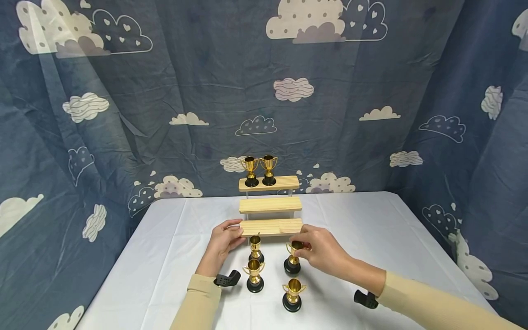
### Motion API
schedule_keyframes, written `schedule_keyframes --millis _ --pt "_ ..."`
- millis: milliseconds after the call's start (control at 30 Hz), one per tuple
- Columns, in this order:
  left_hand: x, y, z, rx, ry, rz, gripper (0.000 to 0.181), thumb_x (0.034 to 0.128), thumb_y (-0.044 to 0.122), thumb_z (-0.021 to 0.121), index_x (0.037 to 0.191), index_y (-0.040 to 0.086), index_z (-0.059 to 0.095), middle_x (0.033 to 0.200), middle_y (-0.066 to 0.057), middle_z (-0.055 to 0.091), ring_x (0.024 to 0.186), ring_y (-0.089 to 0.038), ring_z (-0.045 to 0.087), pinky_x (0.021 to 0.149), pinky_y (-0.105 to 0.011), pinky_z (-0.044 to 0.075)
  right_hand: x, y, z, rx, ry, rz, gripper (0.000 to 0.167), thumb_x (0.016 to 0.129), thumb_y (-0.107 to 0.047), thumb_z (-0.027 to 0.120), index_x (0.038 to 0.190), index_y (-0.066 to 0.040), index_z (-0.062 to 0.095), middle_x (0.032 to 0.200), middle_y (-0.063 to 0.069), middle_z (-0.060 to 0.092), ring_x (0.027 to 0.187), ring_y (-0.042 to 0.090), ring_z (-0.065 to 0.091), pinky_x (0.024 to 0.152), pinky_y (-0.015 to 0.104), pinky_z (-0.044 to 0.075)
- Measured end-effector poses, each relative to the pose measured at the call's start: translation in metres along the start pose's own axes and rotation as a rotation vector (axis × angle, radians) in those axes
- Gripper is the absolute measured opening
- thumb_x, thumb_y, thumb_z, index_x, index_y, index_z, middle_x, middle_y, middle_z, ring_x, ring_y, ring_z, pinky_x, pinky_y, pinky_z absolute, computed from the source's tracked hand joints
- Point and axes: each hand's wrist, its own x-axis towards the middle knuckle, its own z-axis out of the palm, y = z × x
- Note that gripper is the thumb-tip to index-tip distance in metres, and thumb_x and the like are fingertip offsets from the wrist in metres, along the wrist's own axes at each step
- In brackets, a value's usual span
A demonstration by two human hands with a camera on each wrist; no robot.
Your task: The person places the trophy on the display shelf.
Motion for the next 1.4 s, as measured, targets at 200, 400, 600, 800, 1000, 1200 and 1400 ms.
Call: schedule_keyframes --millis 200,400,600,800,1000,1200,1400 --pt "0.000 0.000 0.000 -0.006 -0.002 -0.003 0.043 0.0896 -0.009 0.067 0.132 -0.004 0.061 0.101 -0.015 0.068 0.079 -0.018 0.070 0.078 -0.031 0.063 0.002 0.001 -0.005 -0.002 0.023 0.011 0.033 0.078 -0.009 0.087 0.109 -0.012 0.079 0.089 -0.009 0.063 0.070 0.006 0.053 0.058 0.020 0.050" --pt "0.000 0.000 -0.001 0.003 -0.003 0.001 0.042 0.0900 -0.008 0.067 0.131 -0.004 0.061 0.102 -0.016 0.067 0.080 -0.019 0.070 0.079 -0.032 0.063 0.002 0.001 -0.010 0.005 0.031 0.013 0.032 0.078 -0.010 0.088 0.109 -0.013 0.078 0.090 -0.010 0.066 0.073 0.003 0.055 0.061 0.021 0.053" --pt "-0.001 0.000 -0.001 0.005 -0.007 0.001 0.043 0.0906 -0.007 0.067 0.132 -0.005 0.060 0.104 -0.017 0.067 0.080 -0.019 0.070 0.080 -0.033 0.063 0.004 0.001 -0.017 -0.005 0.037 0.009 0.034 0.078 -0.009 0.087 0.111 -0.012 0.078 0.089 -0.011 0.064 0.073 0.005 0.055 0.061 0.021 0.052" --pt "-0.001 0.000 -0.001 0.000 -0.012 0.000 0.043 0.0908 -0.007 0.067 0.133 -0.004 0.059 0.105 -0.017 0.067 0.081 -0.019 0.070 0.082 -0.033 0.062 0.004 0.001 -0.022 0.017 0.052 -0.008 0.035 0.078 -0.008 0.087 0.112 -0.011 0.078 0.091 -0.011 0.066 0.076 0.005 0.056 0.064 0.022 0.054" --pt "-0.001 0.001 -0.001 0.001 -0.015 0.003 0.043 0.0909 -0.007 0.067 0.133 -0.004 0.060 0.105 -0.017 0.067 0.081 -0.019 0.070 0.082 -0.034 0.062 0.006 0.000 -0.029 0.018 0.078 -0.022 0.036 0.078 -0.008 0.087 0.113 -0.010 0.078 0.090 -0.011 0.066 0.076 0.005 0.056 0.063 0.022 0.053" --pt "0.000 0.000 -0.001 0.002 -0.009 -0.003 0.042 0.0908 -0.007 0.067 0.132 -0.003 0.061 0.104 -0.016 0.067 0.082 -0.020 0.070 0.082 -0.033 0.062 0.009 -0.001 -0.034 0.016 0.099 -0.015 0.036 0.077 -0.009 0.088 0.112 -0.012 0.078 0.090 -0.013 0.066 0.076 0.006 0.057 0.063 0.023 0.053" --pt "0.000 -0.001 -0.001 -0.002 -0.010 -0.001 0.043 0.0908 -0.007 0.067 0.133 -0.003 0.060 0.103 -0.016 0.068 0.082 -0.020 0.070 0.082 -0.033 0.062 0.014 0.000 -0.041 0.012 0.112 -0.006 0.036 0.079 -0.010 0.087 0.114 -0.014 0.078 0.092 -0.012 0.066 0.077 0.006 0.057 0.063 0.024 0.053"
